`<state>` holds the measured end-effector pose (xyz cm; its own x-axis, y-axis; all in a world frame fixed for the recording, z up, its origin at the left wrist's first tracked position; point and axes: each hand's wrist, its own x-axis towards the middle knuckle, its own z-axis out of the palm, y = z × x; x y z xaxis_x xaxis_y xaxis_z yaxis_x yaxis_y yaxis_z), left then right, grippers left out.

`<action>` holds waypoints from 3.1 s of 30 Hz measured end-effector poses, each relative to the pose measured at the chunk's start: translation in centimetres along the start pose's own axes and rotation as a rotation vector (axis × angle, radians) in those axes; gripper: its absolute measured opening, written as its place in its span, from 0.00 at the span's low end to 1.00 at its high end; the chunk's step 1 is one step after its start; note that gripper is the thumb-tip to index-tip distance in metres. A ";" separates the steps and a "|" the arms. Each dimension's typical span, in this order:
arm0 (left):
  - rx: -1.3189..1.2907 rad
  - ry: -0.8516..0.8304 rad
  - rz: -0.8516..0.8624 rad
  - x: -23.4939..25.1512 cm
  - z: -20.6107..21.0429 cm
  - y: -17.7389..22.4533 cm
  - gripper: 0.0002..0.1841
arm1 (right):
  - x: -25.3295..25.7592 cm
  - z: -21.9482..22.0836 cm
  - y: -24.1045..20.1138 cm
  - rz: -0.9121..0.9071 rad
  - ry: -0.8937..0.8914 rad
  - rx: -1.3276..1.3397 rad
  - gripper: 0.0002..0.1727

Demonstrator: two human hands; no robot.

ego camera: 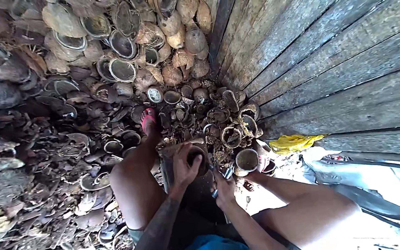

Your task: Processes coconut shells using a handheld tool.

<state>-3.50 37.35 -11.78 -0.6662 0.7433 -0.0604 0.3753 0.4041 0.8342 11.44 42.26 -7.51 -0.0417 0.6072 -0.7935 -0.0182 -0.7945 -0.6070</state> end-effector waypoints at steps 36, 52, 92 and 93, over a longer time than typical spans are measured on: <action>-0.098 0.024 0.030 1.9 0.4 -2.5 0.33 | 19.7 1.6 -3.0 -0.708 -0.431 -0.537 0.31; 0.055 0.112 0.039 0.9 2.0 -2.7 0.33 | 11.7 -0.7 -4.8 -0.386 -0.201 -0.587 0.26; 0.172 0.309 -0.073 1.7 2.8 -1.1 0.19 | 2.2 -1.6 0.9 -0.657 0.007 -0.534 0.21; 0.167 0.322 -0.074 1.6 2.9 -0.9 0.19 | 1.6 -1.6 1.5 -0.657 0.034 -0.474 0.19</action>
<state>-3.02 39.74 -14.27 -0.8540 0.5140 0.0807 0.4011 0.5517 0.7312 12.96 42.04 -9.80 -0.1393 0.9543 -0.2645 0.3969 -0.1909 -0.8978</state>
